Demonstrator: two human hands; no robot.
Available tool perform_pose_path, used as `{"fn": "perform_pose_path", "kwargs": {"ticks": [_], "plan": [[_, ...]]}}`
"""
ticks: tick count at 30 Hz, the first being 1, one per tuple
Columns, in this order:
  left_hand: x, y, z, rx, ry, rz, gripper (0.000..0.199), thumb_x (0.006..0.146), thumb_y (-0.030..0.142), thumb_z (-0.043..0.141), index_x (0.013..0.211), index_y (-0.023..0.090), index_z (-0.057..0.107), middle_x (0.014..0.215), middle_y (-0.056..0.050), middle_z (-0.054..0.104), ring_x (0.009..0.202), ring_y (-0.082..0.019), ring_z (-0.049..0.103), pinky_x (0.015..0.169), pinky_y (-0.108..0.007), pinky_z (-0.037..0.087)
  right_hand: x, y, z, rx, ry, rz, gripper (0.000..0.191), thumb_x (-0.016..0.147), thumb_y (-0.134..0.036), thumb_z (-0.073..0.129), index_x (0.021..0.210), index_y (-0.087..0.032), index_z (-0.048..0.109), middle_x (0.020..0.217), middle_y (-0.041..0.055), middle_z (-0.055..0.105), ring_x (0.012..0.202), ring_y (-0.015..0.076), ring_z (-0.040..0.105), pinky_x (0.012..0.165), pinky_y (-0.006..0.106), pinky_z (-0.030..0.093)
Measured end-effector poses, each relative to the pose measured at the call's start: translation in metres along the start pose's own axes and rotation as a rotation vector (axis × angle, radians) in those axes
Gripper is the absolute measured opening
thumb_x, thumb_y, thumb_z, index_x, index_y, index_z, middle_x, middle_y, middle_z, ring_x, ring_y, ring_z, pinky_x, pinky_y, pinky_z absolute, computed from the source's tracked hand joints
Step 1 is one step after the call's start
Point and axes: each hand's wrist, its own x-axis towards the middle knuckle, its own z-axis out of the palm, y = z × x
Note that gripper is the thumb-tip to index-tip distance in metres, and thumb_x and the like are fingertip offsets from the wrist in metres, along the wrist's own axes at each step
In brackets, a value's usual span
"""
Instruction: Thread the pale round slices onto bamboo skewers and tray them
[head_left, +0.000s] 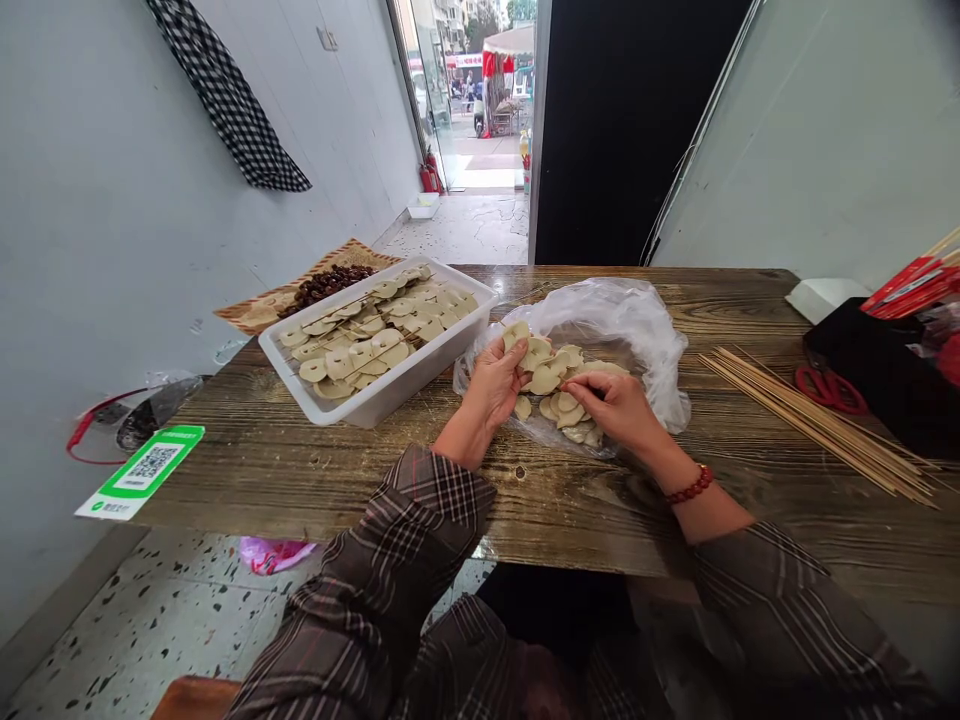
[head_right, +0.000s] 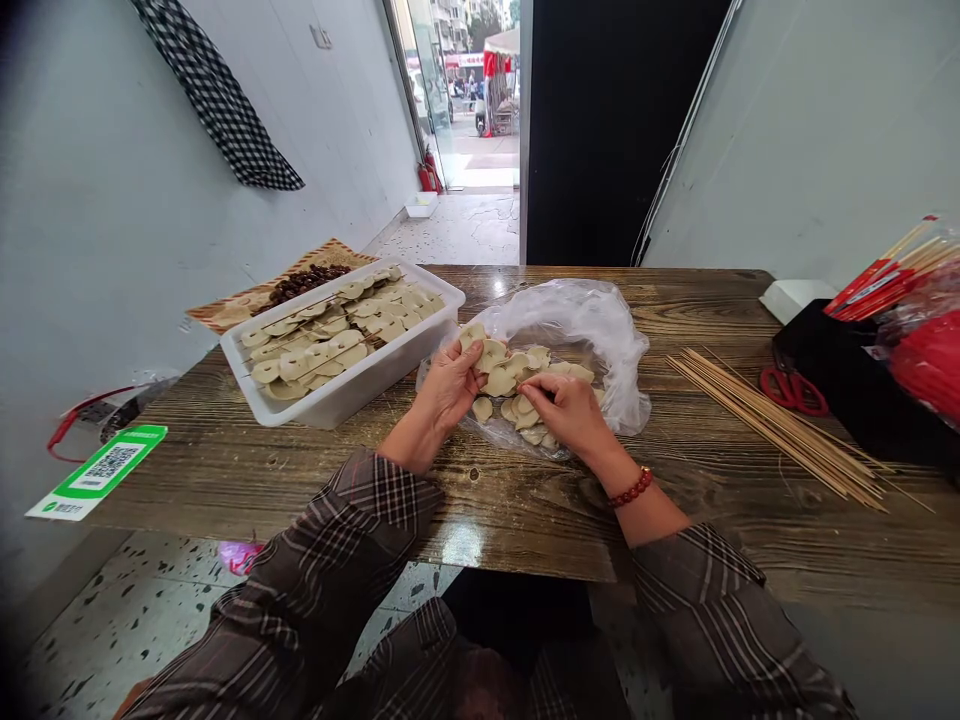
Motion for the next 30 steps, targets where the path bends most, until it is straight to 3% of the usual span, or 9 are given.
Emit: {"fn": "perform_pose_path", "kwargs": {"ticks": [8, 14, 16, 19, 24, 27, 30], "plan": [[-0.002, -0.005, 0.005, 0.013, -0.028, -0.026, 0.028, 0.076, 0.032, 0.076, 0.095, 0.016, 0.062, 0.093, -0.007, 0.074, 0.091, -0.022, 0.072, 0.077, -0.031, 0.059, 0.001, -0.001, 0.0, -0.01, 0.024, 0.013, 0.022, 0.088, -0.031, 0.059, 0.08, -0.019, 0.076, 0.08, 0.0055, 0.077, 0.072, 0.0205, 0.068, 0.065, 0.03, 0.047], [0.001, -0.001, 0.0, 0.095, -0.041, 0.003, 0.033, 0.078, 0.039, 0.075, 0.099, 0.018, 0.062, 0.094, -0.006, 0.073, 0.078, -0.015, 0.07, 0.076, -0.028, 0.056, 0.005, -0.003, -0.015, 0.03, 0.111, 0.003, 0.024, 0.086, -0.033, 0.059, 0.081, -0.017, 0.076, 0.075, 0.0043, 0.074, 0.066, 0.0178, 0.064, 0.062, 0.028, 0.044], [0.001, -0.002, -0.001, 0.229, -0.056, 0.036, 0.034, 0.079, 0.042, 0.073, 0.099, 0.017, 0.062, 0.095, -0.007, 0.072, 0.077, -0.014, 0.069, 0.075, -0.028, 0.054, 0.007, 0.0, -0.024, 0.054, 0.198, 0.058, 0.026, 0.086, -0.036, 0.059, 0.082, -0.016, 0.075, 0.072, 0.003, 0.072, 0.063, 0.0156, 0.06, 0.059, 0.027, 0.041], [0.0, -0.006, -0.001, 0.614, -0.13, 0.146, 0.027, 0.079, 0.038, 0.072, 0.094, 0.016, 0.066, 0.089, -0.006, 0.071, 0.075, -0.014, 0.065, 0.072, -0.027, 0.051, 0.009, 0.006, -0.036, 0.089, 0.324, 0.126, 0.028, 0.085, -0.039, 0.06, 0.081, -0.015, 0.075, 0.065, 0.0009, 0.066, 0.059, 0.0129, 0.053, 0.055, 0.025, 0.037], [-0.002, -0.018, 0.002, 1.217, -0.372, 0.389, 0.023, 0.07, 0.026, 0.077, 0.091, 0.018, 0.07, 0.097, -0.006, 0.069, 0.09, -0.02, 0.062, 0.082, -0.033, 0.049, 0.011, 0.01, -0.041, 0.136, 0.392, 0.154, 0.031, 0.084, -0.044, 0.061, 0.078, -0.016, 0.073, 0.061, -0.0007, 0.059, 0.056, 0.0116, 0.047, 0.052, 0.024, 0.034], [-0.002, -0.022, 0.001, 1.347, -0.455, 0.448, 0.027, 0.069, 0.024, 0.078, 0.094, 0.018, 0.071, 0.105, -0.009, 0.068, 0.098, -0.023, 0.061, 0.087, -0.037, 0.049, 0.012, 0.008, -0.039, 0.152, 0.374, 0.151, 0.03, 0.084, -0.043, 0.061, 0.079, -0.016, 0.073, 0.061, -0.0005, 0.059, 0.057, 0.0118, 0.048, 0.053, 0.025, 0.034], [-0.001, -0.023, 0.0, 1.361, -0.471, 0.439, 0.022, 0.074, 0.019, 0.07, 0.096, 0.018, 0.072, 0.1, -0.009, 0.069, 0.091, -0.021, 0.062, 0.084, -0.036, 0.049, 0.012, 0.006, -0.036, 0.167, 0.359, 0.149, 0.029, 0.084, -0.041, 0.062, 0.079, -0.015, 0.073, 0.06, -0.0008, 0.058, 0.056, 0.0114, 0.047, 0.053, 0.025, 0.034]]}}
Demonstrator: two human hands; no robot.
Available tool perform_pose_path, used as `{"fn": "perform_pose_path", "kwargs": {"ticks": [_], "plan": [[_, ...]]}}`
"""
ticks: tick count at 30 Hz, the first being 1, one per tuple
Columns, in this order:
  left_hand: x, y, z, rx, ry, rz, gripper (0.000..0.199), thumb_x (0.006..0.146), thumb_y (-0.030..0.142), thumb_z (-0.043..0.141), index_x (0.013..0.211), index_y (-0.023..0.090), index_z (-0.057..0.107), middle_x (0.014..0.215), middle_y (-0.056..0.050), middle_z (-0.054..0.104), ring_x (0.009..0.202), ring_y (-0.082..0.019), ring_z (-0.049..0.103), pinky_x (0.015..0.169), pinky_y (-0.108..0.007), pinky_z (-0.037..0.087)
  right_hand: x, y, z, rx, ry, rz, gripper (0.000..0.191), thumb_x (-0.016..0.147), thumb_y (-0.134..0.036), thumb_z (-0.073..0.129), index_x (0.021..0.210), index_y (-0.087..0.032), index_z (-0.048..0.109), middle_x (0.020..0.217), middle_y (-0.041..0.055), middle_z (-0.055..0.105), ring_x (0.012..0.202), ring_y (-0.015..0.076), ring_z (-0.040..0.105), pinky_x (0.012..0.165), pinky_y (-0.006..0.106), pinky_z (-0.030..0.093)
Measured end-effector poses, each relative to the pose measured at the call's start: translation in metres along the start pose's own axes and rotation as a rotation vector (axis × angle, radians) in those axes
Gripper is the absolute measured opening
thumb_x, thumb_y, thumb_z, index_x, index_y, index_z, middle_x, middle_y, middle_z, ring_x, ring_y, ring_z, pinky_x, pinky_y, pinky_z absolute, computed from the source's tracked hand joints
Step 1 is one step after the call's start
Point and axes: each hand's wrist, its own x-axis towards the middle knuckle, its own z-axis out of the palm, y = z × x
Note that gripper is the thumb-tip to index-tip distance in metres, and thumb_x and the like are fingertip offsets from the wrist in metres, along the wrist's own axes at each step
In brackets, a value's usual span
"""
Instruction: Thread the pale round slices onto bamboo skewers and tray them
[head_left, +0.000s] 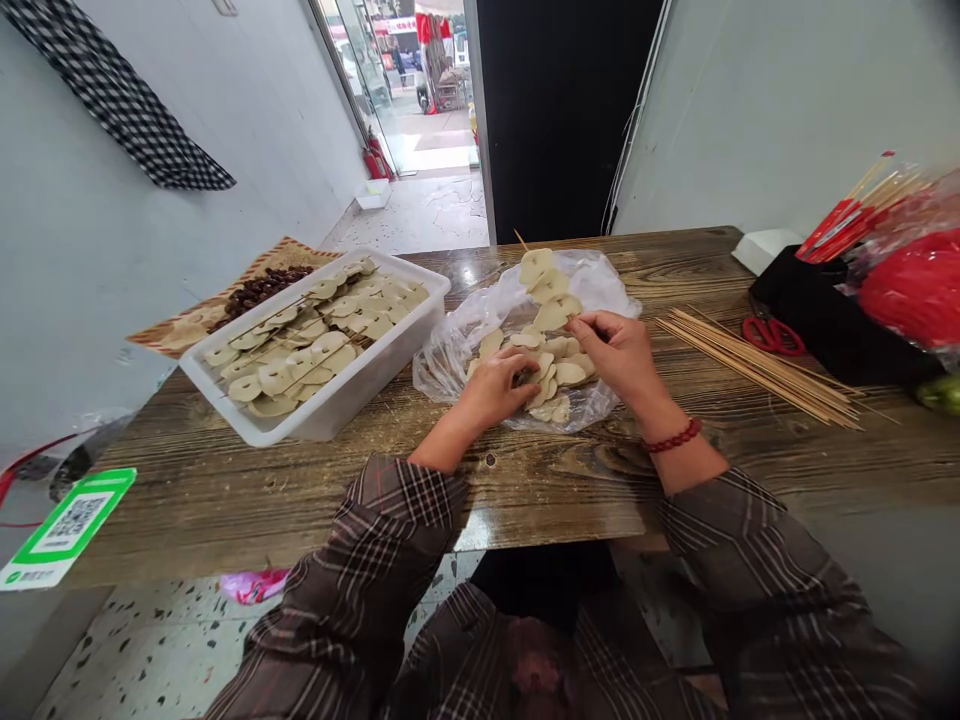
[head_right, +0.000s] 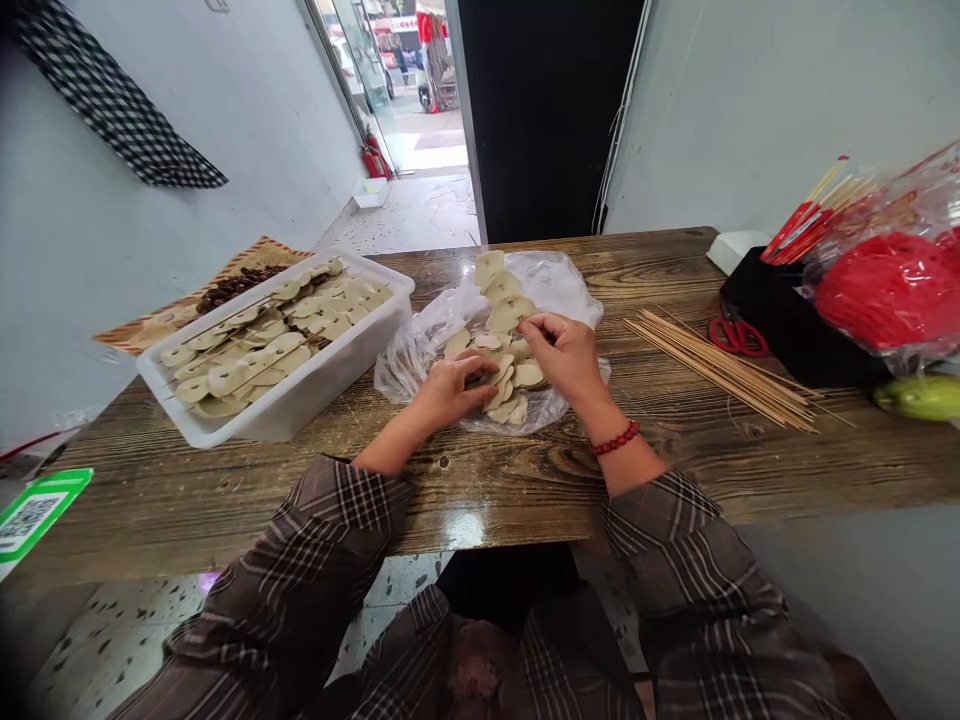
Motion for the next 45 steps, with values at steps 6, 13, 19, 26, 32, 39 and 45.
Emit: {"fn": "perform_pose_path", "kwargs": {"ticks": [6, 13, 19, 26, 32, 39, 45], "plan": [[0.002, -0.001, -0.003, -0.283, 0.174, -0.199, 0.017, 0.078, 0.014, 0.058, 0.082, 0.017, 0.074, 0.08, -0.004, 0.071, 0.075, -0.016, 0.062, 0.074, -0.028, 0.05, -0.001, -0.003, 0.0, -0.005, -0.004, 0.014, 0.03, 0.083, -0.042, 0.062, 0.077, -0.015, 0.073, 0.059, -0.0007, 0.058, 0.056, 0.0113, 0.046, 0.053, 0.025, 0.034], [0.003, -0.008, -0.031, -1.076, 0.414, -0.561, 0.011, 0.071, 0.019, 0.068, 0.081, 0.015, 0.064, 0.066, 0.001, 0.064, 0.052, -0.008, 0.057, 0.049, -0.018, 0.044, -0.004, -0.005, -0.002, -0.017, -0.096, 0.004, 0.029, 0.083, -0.041, 0.062, 0.081, -0.014, 0.075, 0.06, -0.0003, 0.06, 0.056, 0.0116, 0.048, 0.053, 0.025, 0.034], [0.002, -0.017, -0.045, -1.169, 0.565, -0.535, 0.023, 0.066, 0.018, 0.077, 0.084, 0.013, 0.063, 0.073, -0.001, 0.067, 0.059, -0.01, 0.065, 0.051, -0.018, 0.047, -0.008, -0.009, -0.002, -0.037, -0.301, -0.074, 0.026, 0.085, -0.037, 0.061, 0.081, -0.016, 0.075, 0.067, 0.0012, 0.068, 0.059, 0.0132, 0.055, 0.055, 0.026, 0.039], [0.002, -0.024, -0.052, -1.028, 0.766, -0.467, 0.019, 0.066, 0.021, 0.074, 0.082, 0.015, 0.065, 0.078, -0.001, 0.069, 0.062, -0.009, 0.063, 0.053, -0.018, 0.045, -0.011, -0.011, -0.001, -0.087, -0.483, -0.128, 0.025, 0.086, -0.037, 0.061, 0.078, -0.018, 0.075, 0.08, 0.0054, 0.075, 0.07, 0.0192, 0.066, 0.062, 0.029, 0.048], [0.001, -0.026, -0.058, -0.982, 0.861, -0.448, 0.02, 0.067, 0.022, 0.071, 0.084, 0.016, 0.065, 0.076, 0.0, 0.068, 0.062, -0.009, 0.063, 0.055, -0.019, 0.044, -0.012, -0.011, 0.0, -0.115, -0.497, -0.14, 0.024, 0.086, -0.036, 0.061, 0.078, -0.018, 0.076, 0.079, 0.0055, 0.076, 0.07, 0.0198, 0.068, 0.062, 0.029, 0.049], [0.001, -0.028, -0.059, -0.993, 0.867, -0.435, 0.021, 0.067, 0.021, 0.071, 0.086, 0.016, 0.065, 0.074, 0.001, 0.067, 0.063, -0.01, 0.063, 0.057, -0.02, 0.044, -0.014, -0.007, 0.001, -0.165, -0.518, -0.174, 0.024, 0.088, -0.034, 0.06, 0.078, -0.019, 0.075, 0.083, 0.0063, 0.077, 0.072, 0.02, 0.068, 0.065, 0.031, 0.05], [0.001, -0.027, -0.058, -0.909, 0.86, -0.423, 0.018, 0.068, 0.024, 0.07, 0.084, 0.017, 0.066, 0.074, 0.001, 0.067, 0.064, -0.01, 0.062, 0.06, -0.021, 0.044, -0.013, -0.007, 0.003, -0.189, -0.51, -0.186, 0.024, 0.088, -0.033, 0.059, 0.077, -0.019, 0.075, 0.079, 0.0052, 0.076, 0.068, 0.0188, 0.067, 0.064, 0.03, 0.048]]}}
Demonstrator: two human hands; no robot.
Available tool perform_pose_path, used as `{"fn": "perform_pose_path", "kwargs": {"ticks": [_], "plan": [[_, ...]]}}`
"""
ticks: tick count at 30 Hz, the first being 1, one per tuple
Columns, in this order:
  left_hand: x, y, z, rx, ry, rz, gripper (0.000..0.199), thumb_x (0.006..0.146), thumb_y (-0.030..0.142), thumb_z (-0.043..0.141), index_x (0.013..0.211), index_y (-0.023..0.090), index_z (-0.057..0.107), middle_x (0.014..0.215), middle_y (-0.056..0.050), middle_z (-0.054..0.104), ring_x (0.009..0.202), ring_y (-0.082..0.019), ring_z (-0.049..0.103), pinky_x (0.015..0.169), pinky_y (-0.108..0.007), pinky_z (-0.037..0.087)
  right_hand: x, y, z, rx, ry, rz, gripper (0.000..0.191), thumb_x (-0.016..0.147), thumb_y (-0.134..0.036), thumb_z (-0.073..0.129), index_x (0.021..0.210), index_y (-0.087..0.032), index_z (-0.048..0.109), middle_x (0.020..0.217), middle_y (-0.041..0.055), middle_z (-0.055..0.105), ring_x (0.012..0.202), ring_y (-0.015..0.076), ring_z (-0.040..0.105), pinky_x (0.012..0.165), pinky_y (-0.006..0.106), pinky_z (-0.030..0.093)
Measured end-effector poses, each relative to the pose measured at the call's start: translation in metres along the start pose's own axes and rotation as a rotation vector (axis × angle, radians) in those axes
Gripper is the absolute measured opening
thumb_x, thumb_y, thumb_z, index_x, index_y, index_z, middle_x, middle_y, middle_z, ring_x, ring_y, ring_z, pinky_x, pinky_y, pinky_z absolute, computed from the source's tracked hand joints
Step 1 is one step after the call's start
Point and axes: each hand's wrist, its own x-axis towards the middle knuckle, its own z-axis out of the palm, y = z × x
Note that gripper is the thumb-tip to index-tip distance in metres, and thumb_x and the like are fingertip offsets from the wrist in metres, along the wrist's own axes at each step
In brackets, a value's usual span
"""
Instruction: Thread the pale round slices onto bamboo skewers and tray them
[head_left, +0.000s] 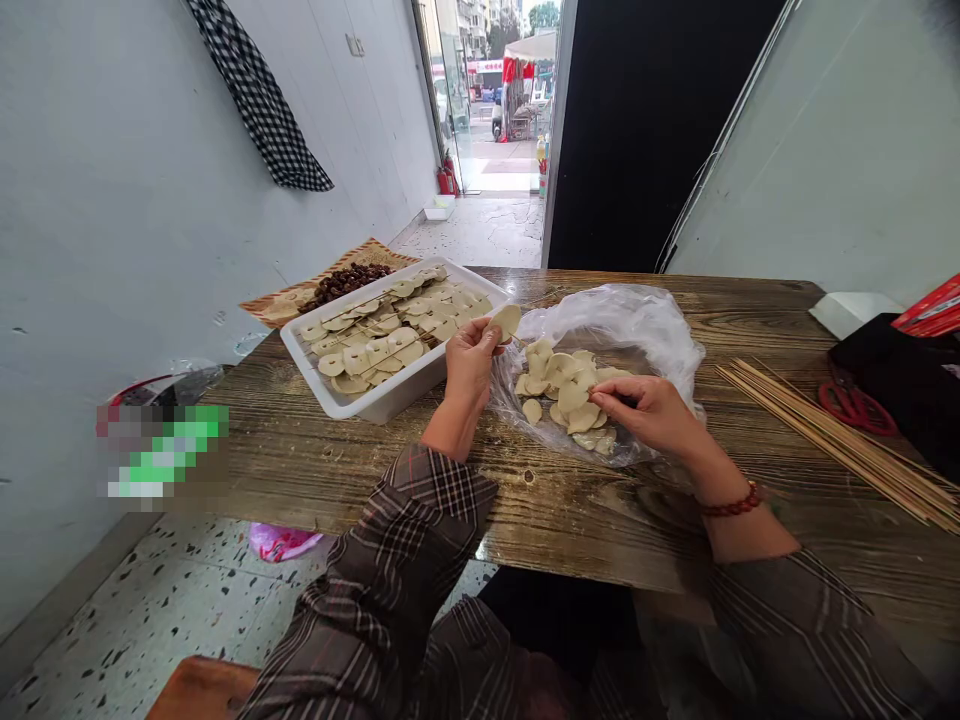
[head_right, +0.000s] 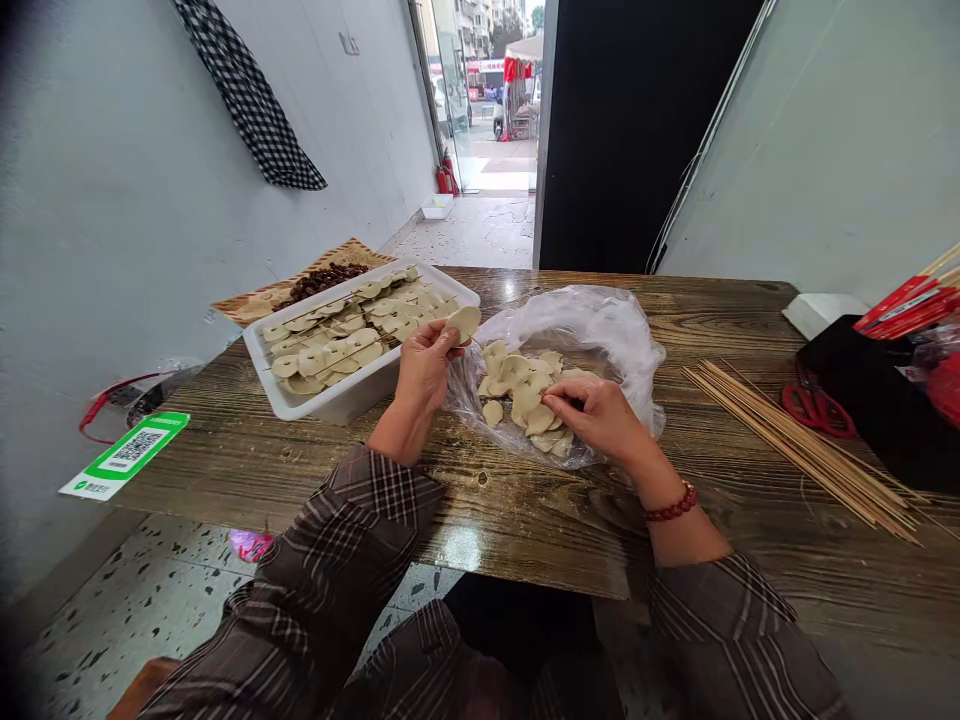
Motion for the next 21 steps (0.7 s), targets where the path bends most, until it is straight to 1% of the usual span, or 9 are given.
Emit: {"fn": "perform_pose_path", "kwargs": {"ticks": [7, 16, 21], "plan": [[-0.0007, -0.0007, 0.0004, 0.073, 0.013, 0.052, 0.014, 0.07, 0.025, 0.068, 0.081, 0.017, 0.067, 0.072, 0.001, 0.065, 0.063, -0.01, 0.061, 0.06, -0.021, 0.043, -0.0006, -0.0017, -0.0006, -0.008, 0.007, -0.002, 0.023, 0.088, -0.033, 0.059, 0.078, -0.02, 0.075, 0.08, 0.0045, 0.076, 0.069, 0.0188, 0.067, 0.064, 0.03, 0.049], [-0.0001, 0.001, 0.0001, 0.045, 0.028, 0.043, 0.013, 0.069, 0.023, 0.068, 0.081, 0.017, 0.066, 0.072, 0.001, 0.065, 0.061, -0.009, 0.06, 0.058, -0.02, 0.043, -0.0003, -0.0053, -0.0025, 0.016, 0.014, 0.001, 0.023, 0.087, -0.033, 0.06, 0.076, -0.02, 0.075, 0.079, 0.005, 0.077, 0.069, 0.0198, 0.068, 0.063, 0.03, 0.049], [-0.0021, 0.0033, 0.0008, 0.069, 0.028, 0.033, 0.013, 0.07, 0.024, 0.068, 0.081, 0.017, 0.065, 0.072, 0.001, 0.065, 0.062, -0.01, 0.06, 0.06, -0.021, 0.044, -0.0004, -0.0045, -0.0016, 0.012, 0.03, 0.013, 0.022, 0.086, -0.033, 0.06, 0.076, -0.02, 0.075, 0.08, 0.0054, 0.077, 0.07, 0.0204, 0.069, 0.063, 0.031, 0.05]]}}
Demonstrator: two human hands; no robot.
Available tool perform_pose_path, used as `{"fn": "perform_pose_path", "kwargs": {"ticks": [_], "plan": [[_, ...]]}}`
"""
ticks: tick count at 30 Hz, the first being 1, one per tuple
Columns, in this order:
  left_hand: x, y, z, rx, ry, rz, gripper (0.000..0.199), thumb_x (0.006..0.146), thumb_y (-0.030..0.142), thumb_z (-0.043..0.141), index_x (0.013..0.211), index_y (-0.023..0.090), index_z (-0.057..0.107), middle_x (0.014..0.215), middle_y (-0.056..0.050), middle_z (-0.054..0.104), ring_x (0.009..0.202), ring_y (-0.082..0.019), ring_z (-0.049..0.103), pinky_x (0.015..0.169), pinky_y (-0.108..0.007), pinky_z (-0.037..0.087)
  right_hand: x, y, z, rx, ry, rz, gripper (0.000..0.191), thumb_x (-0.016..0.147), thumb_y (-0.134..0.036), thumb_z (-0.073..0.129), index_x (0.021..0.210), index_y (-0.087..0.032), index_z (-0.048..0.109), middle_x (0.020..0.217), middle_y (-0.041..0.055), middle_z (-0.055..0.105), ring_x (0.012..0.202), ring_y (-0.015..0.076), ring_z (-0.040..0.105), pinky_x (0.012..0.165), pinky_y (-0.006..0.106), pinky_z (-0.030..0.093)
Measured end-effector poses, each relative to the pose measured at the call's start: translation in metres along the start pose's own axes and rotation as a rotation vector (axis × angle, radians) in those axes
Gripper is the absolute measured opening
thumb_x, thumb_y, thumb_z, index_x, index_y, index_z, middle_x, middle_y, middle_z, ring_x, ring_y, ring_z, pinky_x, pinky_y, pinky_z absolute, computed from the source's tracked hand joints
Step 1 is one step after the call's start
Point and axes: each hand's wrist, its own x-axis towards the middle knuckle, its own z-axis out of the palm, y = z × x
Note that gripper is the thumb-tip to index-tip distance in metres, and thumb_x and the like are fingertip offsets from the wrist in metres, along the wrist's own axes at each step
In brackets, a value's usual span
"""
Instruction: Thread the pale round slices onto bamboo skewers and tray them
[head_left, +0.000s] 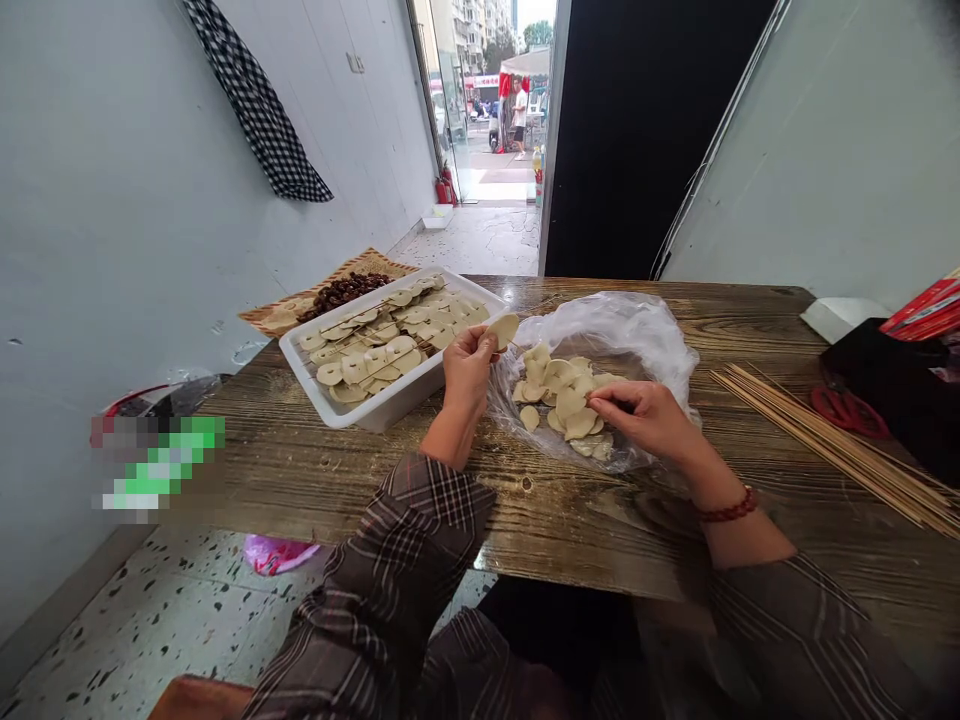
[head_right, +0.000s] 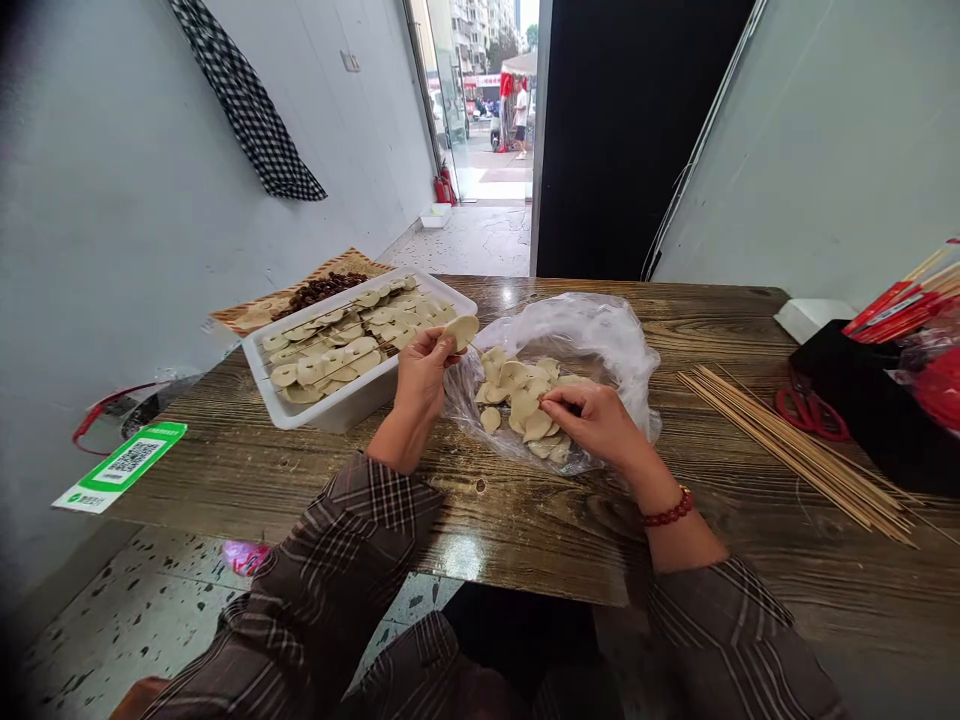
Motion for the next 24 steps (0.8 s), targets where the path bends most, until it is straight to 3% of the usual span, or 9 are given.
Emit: {"fn": "perform_pose_path", "kwargs": {"ticks": [13, 17, 24], "plan": [[-0.0026, -0.0033, 0.003, 0.101, -0.067, 0.102, 0.009, 0.071, 0.023, 0.068, 0.077, 0.016, 0.067, 0.068, 0.002, 0.063, 0.063, -0.01, 0.058, 0.061, -0.021, 0.043, 0.0013, 0.0027, 0.0032, -0.017, 0.009, -0.009, 0.022, 0.087, -0.031, 0.058, 0.076, -0.02, 0.075, 0.081, 0.0054, 0.077, 0.071, 0.0202, 0.068, 0.064, 0.031, 0.049], [-0.0036, -0.0034, 0.0034, 0.012, -0.118, 0.014, 0.012, 0.069, 0.025, 0.07, 0.076, 0.017, 0.065, 0.07, 0.002, 0.065, 0.063, -0.009, 0.06, 0.06, -0.02, 0.044, 0.0011, 0.0008, 0.0035, -0.017, 0.015, -0.021, 0.021, 0.087, -0.029, 0.058, 0.076, -0.02, 0.074, 0.08, 0.0047, 0.077, 0.071, 0.0197, 0.068, 0.065, 0.031, 0.049], [0.0025, -0.0045, 0.0001, -0.154, -0.057, -0.143, 0.018, 0.063, 0.019, 0.07, 0.079, 0.016, 0.062, 0.068, 0.002, 0.065, 0.055, -0.008, 0.061, 0.048, -0.017, 0.038, -0.0002, 0.0042, 0.0037, 0.011, 0.015, -0.064, 0.02, 0.087, -0.028, 0.06, 0.08, -0.02, 0.076, 0.085, 0.0057, 0.078, 0.074, 0.0204, 0.071, 0.069, 0.032, 0.053]]}}
